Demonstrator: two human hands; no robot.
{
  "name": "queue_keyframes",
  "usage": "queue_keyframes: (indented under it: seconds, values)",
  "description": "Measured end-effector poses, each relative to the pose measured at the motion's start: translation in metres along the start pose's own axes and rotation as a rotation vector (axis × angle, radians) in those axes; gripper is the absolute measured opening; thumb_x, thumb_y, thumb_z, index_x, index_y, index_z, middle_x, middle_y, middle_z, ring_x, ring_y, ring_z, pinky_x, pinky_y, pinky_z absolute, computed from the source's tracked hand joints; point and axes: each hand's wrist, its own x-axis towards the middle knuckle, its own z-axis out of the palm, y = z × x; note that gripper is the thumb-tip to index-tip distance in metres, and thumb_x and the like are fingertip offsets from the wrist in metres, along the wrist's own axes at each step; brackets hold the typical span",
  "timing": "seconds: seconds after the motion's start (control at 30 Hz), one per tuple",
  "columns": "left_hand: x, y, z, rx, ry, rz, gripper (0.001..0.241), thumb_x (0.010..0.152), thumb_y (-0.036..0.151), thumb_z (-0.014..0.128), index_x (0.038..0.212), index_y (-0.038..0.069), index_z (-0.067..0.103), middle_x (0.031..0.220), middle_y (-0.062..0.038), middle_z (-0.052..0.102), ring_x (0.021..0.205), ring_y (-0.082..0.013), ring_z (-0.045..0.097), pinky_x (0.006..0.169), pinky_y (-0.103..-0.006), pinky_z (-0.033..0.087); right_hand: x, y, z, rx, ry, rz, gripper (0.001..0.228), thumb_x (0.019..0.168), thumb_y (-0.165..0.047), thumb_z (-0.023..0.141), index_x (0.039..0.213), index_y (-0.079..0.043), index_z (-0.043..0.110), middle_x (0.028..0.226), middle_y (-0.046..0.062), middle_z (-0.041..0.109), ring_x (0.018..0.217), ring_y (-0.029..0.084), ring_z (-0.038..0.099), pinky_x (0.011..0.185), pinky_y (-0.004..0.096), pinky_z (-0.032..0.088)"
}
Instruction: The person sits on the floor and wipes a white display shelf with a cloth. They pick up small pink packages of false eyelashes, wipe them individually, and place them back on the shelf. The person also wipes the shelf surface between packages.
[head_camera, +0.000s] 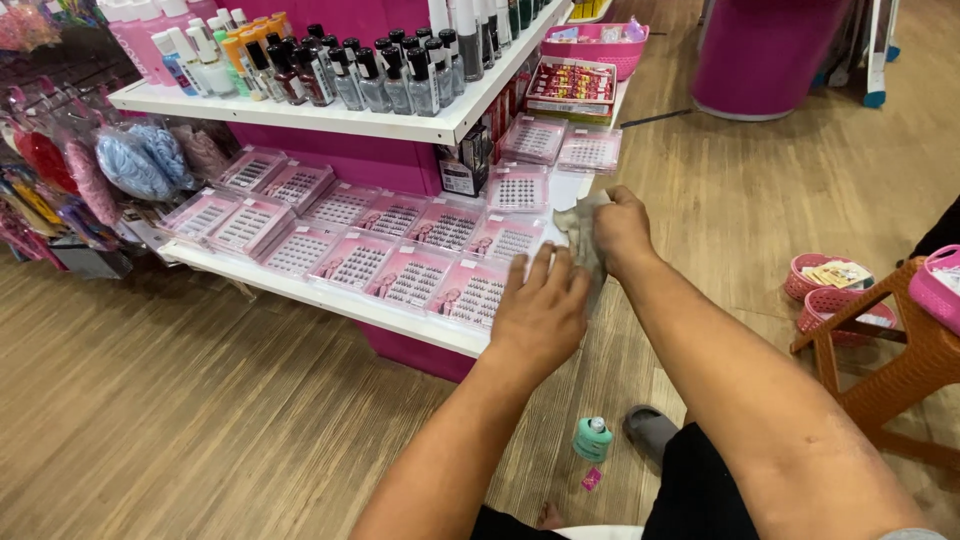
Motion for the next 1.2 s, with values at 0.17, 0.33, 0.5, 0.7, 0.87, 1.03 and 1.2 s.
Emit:
queue_keyframes:
  seconds: [0.17, 0.33, 0.5, 0.7, 0.87, 1.03, 1.2]
  values:
    - [0.052, -0.006, 0.102, 0.06, 0.537, 0.152, 0.048, 0.075, 0.031, 0.071, 0.114, 0.004, 0.063, 0.112, -0.023, 0.059, 0.111, -0.0429, 0.059, 0.088, -0.0486, 0.045, 0.017, 0.02, -0.001, -0.185, -0.026, -0.142, 0.049, 0.071, -0.003, 0.051, 0.111, -0.017, 0.078, 0.09, 0.011, 0.071, 0.096, 0.024, 0.067, 0.08, 0.035, 0.051]
    - [0.076, -0.007, 0.108, -0.01, 0.502, 0.2, 0.042, 0.074, 0.03, 0.07, 0.108, 0.006, 0.063, 0.102, -0.019, 0.057, 0.096, -0.0411, 0.062, 0.075, -0.0476, 0.049, 0.022, 0.005, -0.02, -0.339, -0.038, -0.123, 0.034, 0.073, -0.015, 0.054, 0.096, -0.015, 0.079, 0.09, 0.009, 0.073, 0.098, 0.027, 0.068, 0.082, 0.04, 0.051]
    - [0.092, -0.007, 0.081, -0.122, 0.213, 0.192, 0.04, 0.08, 0.033, 0.063, 0.11, 0.006, 0.062, 0.105, -0.02, 0.06, 0.095, -0.0427, 0.066, 0.073, -0.0485, 0.056, 0.029, -0.015, -0.033, -0.446, -0.066, -0.004, 0.055, 0.087, -0.038, 0.055, 0.107, 0.009, 0.075, 0.116, 0.029, 0.07, 0.125, 0.045, 0.058, 0.103, 0.058, 0.042]
    - [0.101, -0.008, 0.065, -0.245, 0.004, 0.166, 0.043, 0.09, 0.031, 0.058, 0.122, 0.001, 0.06, 0.111, -0.024, 0.062, 0.1, -0.0427, 0.068, 0.079, -0.0483, 0.057, 0.021, -0.039, -0.025, -0.395, -0.012, 0.227, 0.099, 0.088, -0.077, 0.047, 0.122, 0.014, 0.065, 0.136, 0.03, 0.061, 0.14, 0.038, 0.049, 0.114, 0.054, 0.036]
    - [0.099, -0.01, 0.068, -0.272, 0.051, 0.232, 0.034, 0.095, 0.032, 0.054, 0.109, 0.003, 0.067, 0.097, -0.019, 0.062, 0.091, -0.0399, 0.068, 0.076, -0.0477, 0.055, 0.087, 0.021, -0.005, -0.143, 0.238, 0.12, 0.052, 0.076, -0.045, 0.076, 0.107, -0.004, 0.07, 0.11, 0.019, 0.071, 0.117, 0.038, 0.065, 0.095, 0.05, 0.05]
    - [0.102, -0.011, 0.075, -0.282, 0.086, 0.216, 0.033, 0.094, 0.032, 0.052, 0.105, 0.004, 0.066, 0.096, -0.019, 0.063, 0.09, -0.0395, 0.067, 0.075, -0.0482, 0.054, 0.1, 0.01, 0.009, -0.182, 0.251, 0.105, 0.059, 0.081, -0.05, 0.081, 0.111, -0.002, 0.063, 0.117, 0.021, 0.068, 0.123, 0.04, 0.061, 0.101, 0.05, 0.048]
    - [0.101, -0.011, 0.073, -0.315, 0.072, 0.201, 0.03, 0.093, 0.03, 0.052, 0.102, 0.004, 0.066, 0.096, -0.018, 0.062, 0.091, -0.0393, 0.066, 0.077, -0.0477, 0.053, 0.118, 0.024, 0.015, -0.24, 0.263, 0.077, 0.052, 0.081, -0.044, 0.084, 0.102, 0.002, 0.072, 0.11, 0.026, 0.07, 0.118, 0.045, 0.064, 0.093, 0.055, 0.05]
